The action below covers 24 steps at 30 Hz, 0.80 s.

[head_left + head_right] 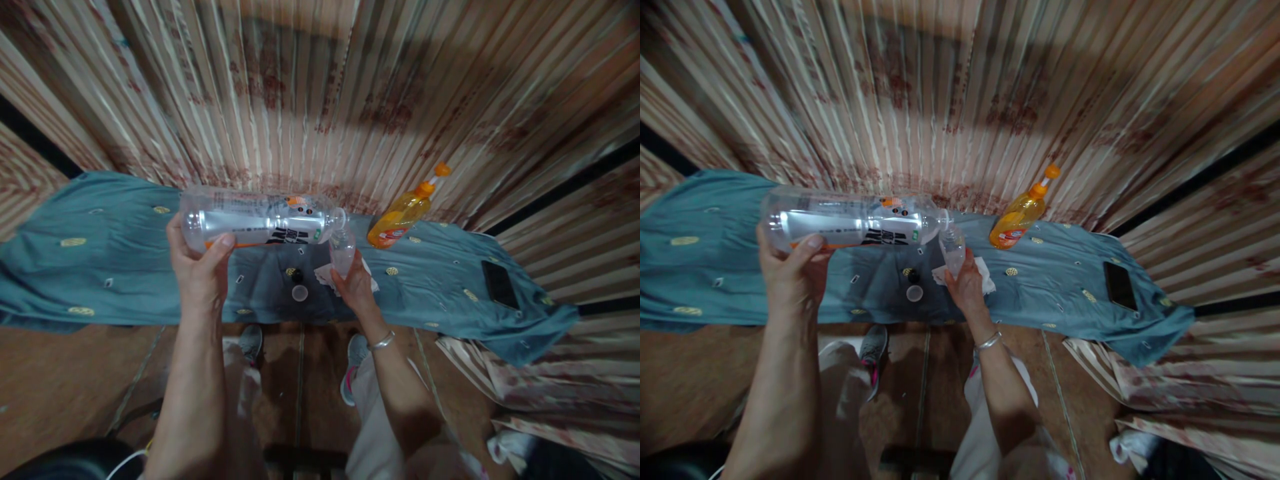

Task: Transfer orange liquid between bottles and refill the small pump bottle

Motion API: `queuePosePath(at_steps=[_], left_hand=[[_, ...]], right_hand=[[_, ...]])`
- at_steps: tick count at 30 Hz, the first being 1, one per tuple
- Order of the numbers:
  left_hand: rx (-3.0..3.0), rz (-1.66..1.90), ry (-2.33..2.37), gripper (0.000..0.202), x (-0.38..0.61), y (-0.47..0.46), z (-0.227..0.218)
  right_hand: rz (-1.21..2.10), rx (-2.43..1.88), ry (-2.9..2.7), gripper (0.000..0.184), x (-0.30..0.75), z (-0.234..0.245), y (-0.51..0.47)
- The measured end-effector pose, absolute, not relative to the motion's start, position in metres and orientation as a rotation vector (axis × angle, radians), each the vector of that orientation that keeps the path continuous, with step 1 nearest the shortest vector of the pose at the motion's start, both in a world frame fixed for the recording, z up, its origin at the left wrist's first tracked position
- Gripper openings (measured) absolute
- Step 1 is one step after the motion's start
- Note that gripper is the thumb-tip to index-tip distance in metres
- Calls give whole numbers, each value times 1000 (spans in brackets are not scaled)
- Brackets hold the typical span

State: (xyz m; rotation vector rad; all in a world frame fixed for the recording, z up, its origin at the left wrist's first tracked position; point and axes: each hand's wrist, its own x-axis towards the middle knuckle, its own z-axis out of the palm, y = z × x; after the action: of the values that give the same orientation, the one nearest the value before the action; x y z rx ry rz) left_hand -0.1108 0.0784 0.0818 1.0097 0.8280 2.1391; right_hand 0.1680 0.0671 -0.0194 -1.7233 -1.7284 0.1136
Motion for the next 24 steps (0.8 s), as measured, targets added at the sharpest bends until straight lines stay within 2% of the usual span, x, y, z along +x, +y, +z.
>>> queuePosePath(at_steps=[24], left_hand=[[989,2137,839,65,-110,78,84]], right_hand=[[139,-1718,-1727,73,168,-17,66]])
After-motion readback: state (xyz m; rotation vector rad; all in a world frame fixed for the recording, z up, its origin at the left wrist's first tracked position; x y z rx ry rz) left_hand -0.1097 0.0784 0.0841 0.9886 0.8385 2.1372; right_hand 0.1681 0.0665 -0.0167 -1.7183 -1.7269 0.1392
